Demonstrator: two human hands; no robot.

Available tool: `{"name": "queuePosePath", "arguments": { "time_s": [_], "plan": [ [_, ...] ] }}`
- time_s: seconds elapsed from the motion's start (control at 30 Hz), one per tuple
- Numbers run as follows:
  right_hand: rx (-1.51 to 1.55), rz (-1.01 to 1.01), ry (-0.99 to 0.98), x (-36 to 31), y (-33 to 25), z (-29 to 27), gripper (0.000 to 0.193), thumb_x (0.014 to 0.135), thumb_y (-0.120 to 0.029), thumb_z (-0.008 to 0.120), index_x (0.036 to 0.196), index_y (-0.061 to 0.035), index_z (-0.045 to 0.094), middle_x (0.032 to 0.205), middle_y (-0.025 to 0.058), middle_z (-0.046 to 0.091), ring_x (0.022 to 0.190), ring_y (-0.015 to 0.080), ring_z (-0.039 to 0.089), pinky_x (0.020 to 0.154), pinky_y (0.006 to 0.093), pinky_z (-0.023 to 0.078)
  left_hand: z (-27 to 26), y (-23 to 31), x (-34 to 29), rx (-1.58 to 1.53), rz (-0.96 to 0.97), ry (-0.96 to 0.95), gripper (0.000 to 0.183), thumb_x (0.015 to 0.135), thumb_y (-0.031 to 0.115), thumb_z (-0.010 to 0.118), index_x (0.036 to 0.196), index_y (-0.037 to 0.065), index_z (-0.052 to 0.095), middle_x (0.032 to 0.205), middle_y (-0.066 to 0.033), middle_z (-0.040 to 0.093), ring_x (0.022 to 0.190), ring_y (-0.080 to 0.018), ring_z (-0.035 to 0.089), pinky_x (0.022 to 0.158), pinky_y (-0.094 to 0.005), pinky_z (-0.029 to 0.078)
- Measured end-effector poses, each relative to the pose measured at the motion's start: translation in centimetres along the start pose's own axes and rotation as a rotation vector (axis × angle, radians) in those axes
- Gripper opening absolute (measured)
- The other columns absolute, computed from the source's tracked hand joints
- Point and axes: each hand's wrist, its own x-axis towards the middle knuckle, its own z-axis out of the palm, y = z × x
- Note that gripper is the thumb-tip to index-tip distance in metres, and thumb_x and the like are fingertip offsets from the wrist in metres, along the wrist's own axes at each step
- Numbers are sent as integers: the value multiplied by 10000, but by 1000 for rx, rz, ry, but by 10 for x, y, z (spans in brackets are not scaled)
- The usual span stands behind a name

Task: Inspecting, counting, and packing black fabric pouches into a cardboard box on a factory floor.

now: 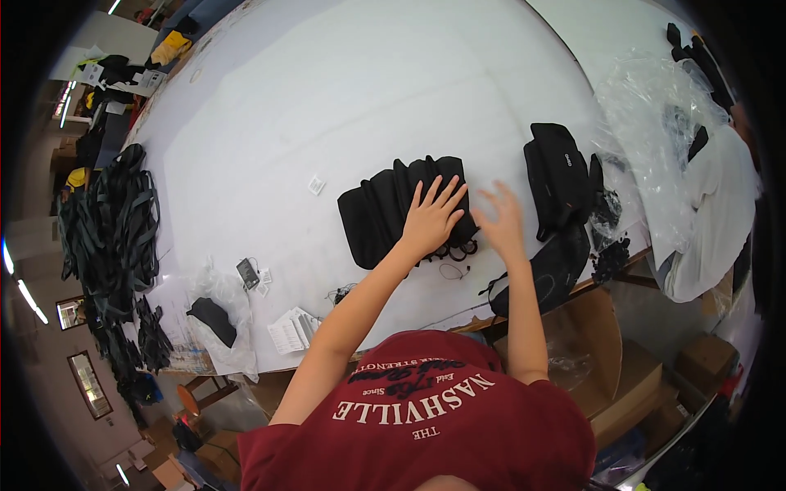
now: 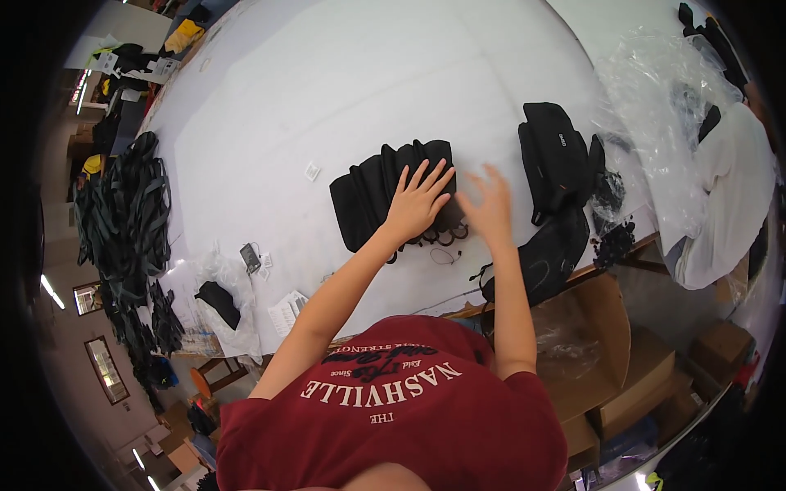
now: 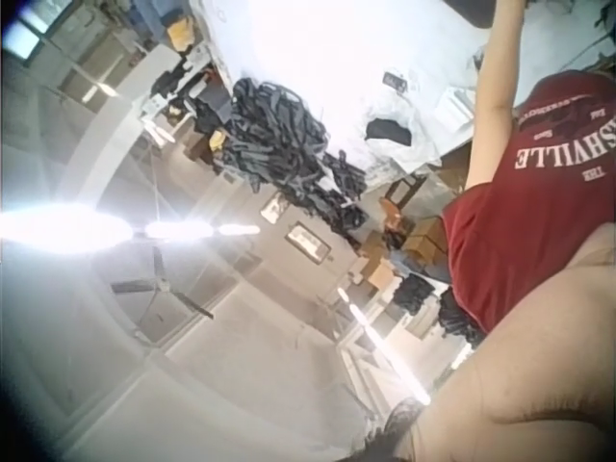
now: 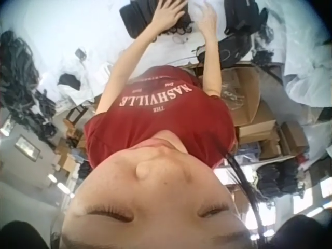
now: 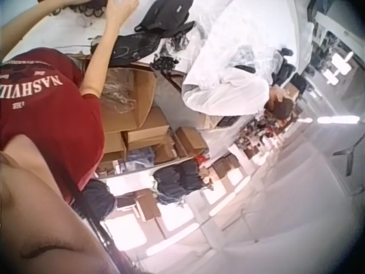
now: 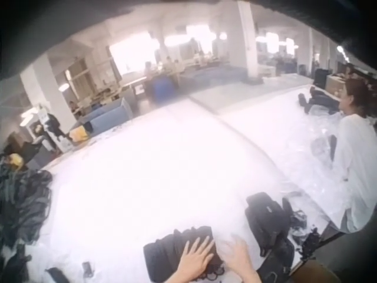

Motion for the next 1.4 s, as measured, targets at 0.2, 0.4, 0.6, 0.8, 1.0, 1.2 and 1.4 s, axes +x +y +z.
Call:
{"name": "queuePosePath", "arguments": {
  "time_s": [0.2, 0.4, 0.6, 0.8, 1.0, 1.2, 1.4],
  "plan": [
    [-557, 469, 181, 38, 55, -99, 751, 691, -309, 713, 1360, -347, 374, 1394, 123, 344, 1271, 334, 343, 1022, 513, 281, 4, 2, -3, 50, 12, 19, 472, 938, 353, 416, 1380, 193, 381, 1445, -10, 332, 1351, -243, 247, 1103, -458, 147],
    [-105, 346, 396, 40, 37, -108, 491, 769, -226, 664, 1246, -233, 551, 1265, 146, 489, 1152, 301, 487, 957, 387, 404, 3, -5, -9, 68, -28, 5, 469, 935, 355, 420, 1374, 192, 391, 1447, -13, 329, 1348, -242, 255, 1104, -454, 149],
    [578, 171, 101, 5, 4, 4, 443, 849, -181, 598, 1278, -97, 521, 1243, 139, 551, 1148, 263, 511, 977, 315, 370, -1, 0, -9, -44, -48, 21, 505, 934, 339, 424, 1405, 180, 332, 1449, -18, 324, 1342, -251, 266, 1103, -452, 153],
    [408, 398, -205, -8, -6, 33, 497, 825, -319, 609, 1293, -182, 513, 1288, 183, 478, 1212, 341, 414, 1014, 425, 313, -3, 10, 0, 25, -64, 20, 467, 937, 345, 420, 1392, 256, 358, 1479, 14, 265, 1305, -387, 273, 1057, -561, 153],
    [-392, 280, 469, 23, 11, -59, 590, 686, -212, 710, 1234, -143, 504, 1133, 120, 474, 1092, 300, 427, 901, 412, 361, 5, 6, -3, 51, -77, 11, 446, 935, 380, 423, 1372, 310, 378, 1479, 28, 264, 1304, -402, 266, 1039, -599, 146],
    [-500, 316, 273, 12, 36, -58, 548, 666, -160, 711, 1172, -58, 526, 1018, 91, 462, 970, 276, 447, 836, 373, 391, 5, 6, -1, 44, -70, 20, 449, 934, 381, 423, 1376, 322, 367, 1476, 27, 270, 1311, -381, 265, 1047, -588, 145],
    [-175, 103, 426, 1, 25, -28, 374, 738, -125, 648, 1091, -25, 575, 1079, 102, 563, 1043, 281, 502, 886, 368, 408, 5, 7, -3, 43, -64, 19, 459, 930, 377, 433, 1380, 321, 361, 1474, 22, 273, 1313, -376, 263, 1052, -577, 146]
  ]
}}
